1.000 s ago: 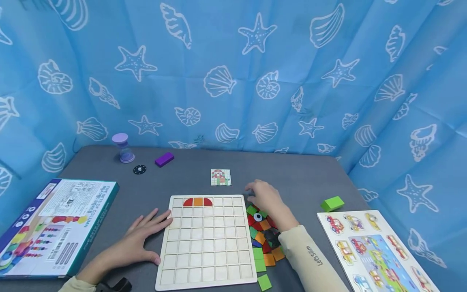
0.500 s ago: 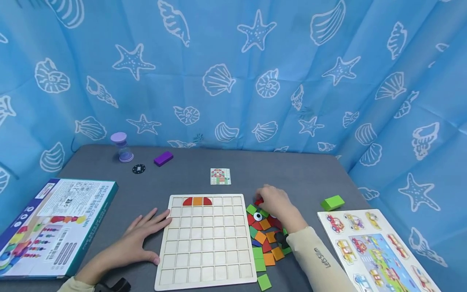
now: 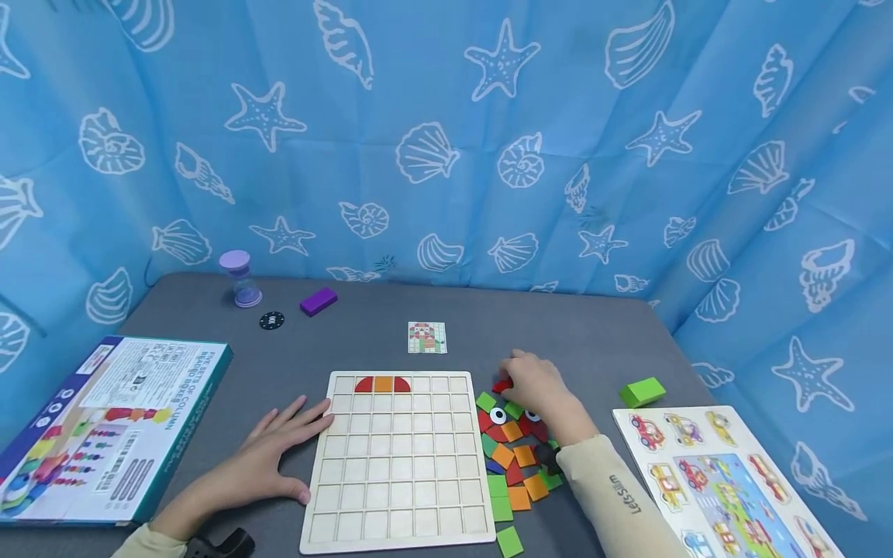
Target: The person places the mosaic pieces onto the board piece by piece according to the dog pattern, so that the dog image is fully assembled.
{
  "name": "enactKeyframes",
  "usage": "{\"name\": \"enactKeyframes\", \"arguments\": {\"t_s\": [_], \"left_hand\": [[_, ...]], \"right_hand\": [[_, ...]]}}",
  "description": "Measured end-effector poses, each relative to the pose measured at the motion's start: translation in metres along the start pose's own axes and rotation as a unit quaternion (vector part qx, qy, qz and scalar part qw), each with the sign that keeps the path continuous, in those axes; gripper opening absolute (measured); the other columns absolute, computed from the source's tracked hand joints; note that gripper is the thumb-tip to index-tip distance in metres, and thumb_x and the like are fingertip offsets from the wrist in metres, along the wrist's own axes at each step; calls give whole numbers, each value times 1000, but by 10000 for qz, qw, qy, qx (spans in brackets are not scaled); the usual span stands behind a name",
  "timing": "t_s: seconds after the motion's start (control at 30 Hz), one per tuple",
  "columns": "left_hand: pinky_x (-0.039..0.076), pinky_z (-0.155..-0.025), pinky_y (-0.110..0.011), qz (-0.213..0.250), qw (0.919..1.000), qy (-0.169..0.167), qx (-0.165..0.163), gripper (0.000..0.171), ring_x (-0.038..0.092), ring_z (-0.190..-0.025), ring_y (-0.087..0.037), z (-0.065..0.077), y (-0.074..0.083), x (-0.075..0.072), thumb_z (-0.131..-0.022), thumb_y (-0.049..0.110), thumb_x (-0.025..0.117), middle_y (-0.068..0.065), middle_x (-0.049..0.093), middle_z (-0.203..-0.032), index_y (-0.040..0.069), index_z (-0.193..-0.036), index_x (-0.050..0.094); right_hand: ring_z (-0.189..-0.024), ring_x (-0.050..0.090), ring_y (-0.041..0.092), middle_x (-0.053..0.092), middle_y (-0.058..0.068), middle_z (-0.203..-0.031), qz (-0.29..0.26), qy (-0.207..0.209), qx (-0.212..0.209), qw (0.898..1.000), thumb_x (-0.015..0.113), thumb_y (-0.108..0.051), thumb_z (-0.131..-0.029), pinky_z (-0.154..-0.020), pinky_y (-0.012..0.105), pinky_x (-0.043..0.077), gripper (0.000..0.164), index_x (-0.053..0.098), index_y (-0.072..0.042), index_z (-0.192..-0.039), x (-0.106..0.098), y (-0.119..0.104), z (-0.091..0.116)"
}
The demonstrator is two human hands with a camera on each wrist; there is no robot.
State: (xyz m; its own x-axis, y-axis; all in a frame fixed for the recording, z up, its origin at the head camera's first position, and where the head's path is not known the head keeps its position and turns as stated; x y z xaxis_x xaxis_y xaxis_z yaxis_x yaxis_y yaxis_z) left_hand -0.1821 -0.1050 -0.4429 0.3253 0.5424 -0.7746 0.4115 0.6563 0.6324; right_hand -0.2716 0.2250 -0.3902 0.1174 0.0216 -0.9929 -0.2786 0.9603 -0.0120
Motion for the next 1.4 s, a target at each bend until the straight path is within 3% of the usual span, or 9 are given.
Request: {"name": "enactKeyframes", "arguments": {"t_s": [0.17,0.43,0.53,0.67,0.77,0.93,1.4], "left_hand": [[1,-99,-59,32,10000,37,59,103,7,-135,-34,0,-1,0,-50,63,67,2,23,-147,21,-138,34],[2,-100,-58,86,9999,50,35,105,7,-135,-32,-3,-2,2,-49,63,68,3,23,-146,20,-139,33],[2,-100,-58,87,9999,89,48,107,9,-135,-32,-3,-1,2,-48,63,68,3,23,-146,18,-139,32],[2,-101,-58,53,9998,177,90,111,10,-135,-32,-4,-1,1,-47,64,68,2,23,-146,14,-139,32],[2,-100,-58,65,9996,233,112,112,10,-135,-32,-4,-1,0,-46,64,68,1,24,-146,12,-139,33],[3,-100,-58,87,9993,309,186,111,11,-135,-32,-4,1,-2,-46,64,69,1,25,-146,13,-138,33],[1,-102,-55,83,9998,202,18,111,9,-135,-28,-2,-6,-1,-45,63,70,4,22,-147,16,-139,32]], "right_hand": [[-72,53,13,58,-2,-83,-684,310,-242,9969,72,-21,-73,-64,31,48,17,64,-14,-87,-8,-29,-7],[-74,54,9,61,-5,-83,-1291,81,-1113,9853,70,-16,-74,-65,24,46,15,63,-15,-88,-10,-127,-27],[-71,52,6,61,-5,-83,-1259,17,-1480,9810,69,-15,-75,-63,22,46,18,64,-14,-91,-6,-161,-32],[-70,50,5,58,-8,-81,-696,225,-1745,9819,71,-21,-73,-61,21,45,18,65,-16,-89,-4,-190,-37],[-68,50,5,56,-9,-79,-269,372,-1843,9818,72,-27,-73,-58,21,44,16,65,-18,-85,-3,-203,-38],[-66,50,5,55,-10,-78,-12,469,-2006,9786,72,-30,-73,-54,21,42,16,67,-20,-84,-4,-214,-38],[-65,50,3,55,-9,-79,-407,378,-2054,9771,70,-31,-74,-53,18,40,16,69,-22,-88,2,-222,-38]]}}
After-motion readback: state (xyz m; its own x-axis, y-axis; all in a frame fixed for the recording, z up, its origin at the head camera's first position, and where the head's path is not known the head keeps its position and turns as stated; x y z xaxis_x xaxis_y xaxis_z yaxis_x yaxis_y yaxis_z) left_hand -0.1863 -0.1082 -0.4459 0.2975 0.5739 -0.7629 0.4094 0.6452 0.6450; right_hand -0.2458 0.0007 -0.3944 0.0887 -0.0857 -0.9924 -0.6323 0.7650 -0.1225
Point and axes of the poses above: each hand's wrist, its own z-axis away from the middle knuckle, its own x-axis out of the palm, y = z × x, the point moved 7 cm from there along -z, towards the middle knuckle
